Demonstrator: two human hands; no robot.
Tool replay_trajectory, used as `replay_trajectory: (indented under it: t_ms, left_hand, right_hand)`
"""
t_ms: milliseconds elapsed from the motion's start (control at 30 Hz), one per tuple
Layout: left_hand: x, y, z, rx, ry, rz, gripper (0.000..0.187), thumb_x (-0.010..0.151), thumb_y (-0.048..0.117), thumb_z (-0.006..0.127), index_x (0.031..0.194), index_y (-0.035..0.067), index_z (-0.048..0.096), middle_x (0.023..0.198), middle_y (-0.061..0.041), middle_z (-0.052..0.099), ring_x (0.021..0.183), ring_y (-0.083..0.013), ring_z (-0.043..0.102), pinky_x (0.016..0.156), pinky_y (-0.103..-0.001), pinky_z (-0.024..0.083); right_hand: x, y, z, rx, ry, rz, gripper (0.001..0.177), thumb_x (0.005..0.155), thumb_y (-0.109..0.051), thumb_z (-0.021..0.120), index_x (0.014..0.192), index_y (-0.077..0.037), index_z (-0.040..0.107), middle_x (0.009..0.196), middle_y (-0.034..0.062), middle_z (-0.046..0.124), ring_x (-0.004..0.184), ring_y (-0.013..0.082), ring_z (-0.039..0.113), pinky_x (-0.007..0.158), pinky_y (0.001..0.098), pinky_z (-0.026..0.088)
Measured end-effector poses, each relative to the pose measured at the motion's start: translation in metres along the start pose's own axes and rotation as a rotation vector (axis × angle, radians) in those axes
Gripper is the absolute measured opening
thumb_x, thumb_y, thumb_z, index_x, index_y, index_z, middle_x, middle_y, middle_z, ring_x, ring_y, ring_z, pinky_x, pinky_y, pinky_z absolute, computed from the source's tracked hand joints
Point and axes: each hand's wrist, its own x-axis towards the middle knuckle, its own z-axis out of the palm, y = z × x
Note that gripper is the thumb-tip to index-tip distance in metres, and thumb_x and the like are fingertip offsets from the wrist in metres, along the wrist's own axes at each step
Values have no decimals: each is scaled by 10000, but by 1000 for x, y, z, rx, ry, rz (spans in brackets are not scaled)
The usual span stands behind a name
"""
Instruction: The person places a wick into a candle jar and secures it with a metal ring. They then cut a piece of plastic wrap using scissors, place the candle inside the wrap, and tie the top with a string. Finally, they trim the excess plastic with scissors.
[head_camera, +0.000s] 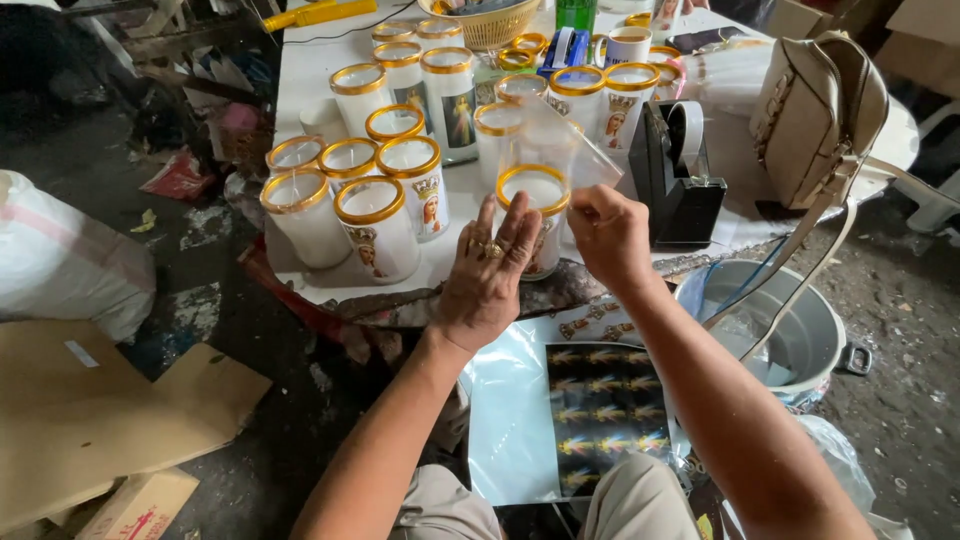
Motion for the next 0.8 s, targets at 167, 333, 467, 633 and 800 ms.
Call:
replay_trajectory:
  t_ms: [167, 333, 467, 633, 800]
  left_hand:
    - [-4, 16, -8, 28, -56, -42, 856, 879, 2, 531, 1666, 133, 223, 1736, -125, 186, 1483, -497, 375, 1040, -566, 497]
    - [0, 38, -37, 136, -38, -66, 529, 934, 112, 525, 1460, 89, 574, 1651, -153, 354, 1404, -505, 457, 1058, -620, 431]
    - [4, 23, -37, -255, 163, -143, 374, 964, 448, 605, 847, 101, 681, 1550, -174, 496, 1441, -563, 378, 1162, -659, 199]
    - [51, -13, -37, -987, -78, -635, 756, 1077, 542, 449, 1613, 56, 228, 1614, -347, 291, 1502, -528, 274, 1154, -746, 265]
    - [29, 0, -13, -1023, -93, -627, 748, 1046, 411, 581, 1602, 9, 282, 1577, -293, 404, 1503, -397, 331, 1255, -545, 252]
  right_hand:
    - [-5, 14, 12, -4, -40, -21, 127, 769, 66, 670, 788, -55, 705, 681, 129, 640, 684, 291, 660, 632, 379, 509]
    - [3, -36, -9, 415, -161, 253, 437, 827, 91, 587, 1231, -4, 724, 1117, 226, 729, 1061, 258, 683, 918, 438, 558]
    - [3, -42, -19, 804, -78, 382, 512, 877, -24, 693, 1376, 40, 605, 1272, 274, 667, 1186, 317, 659, 964, 459, 567]
    - [8, -39, -22, 691, -272, 235, 676, 894, -113, 808, 1476, 51, 505, 1366, 310, 587, 1277, 329, 576, 1025, 513, 511]
    - [13, -41, -25, 695, -284, 255, 721, 840, -59, 845, 1466, 60, 508, 1338, 301, 613, 1251, 324, 596, 1032, 487, 524]
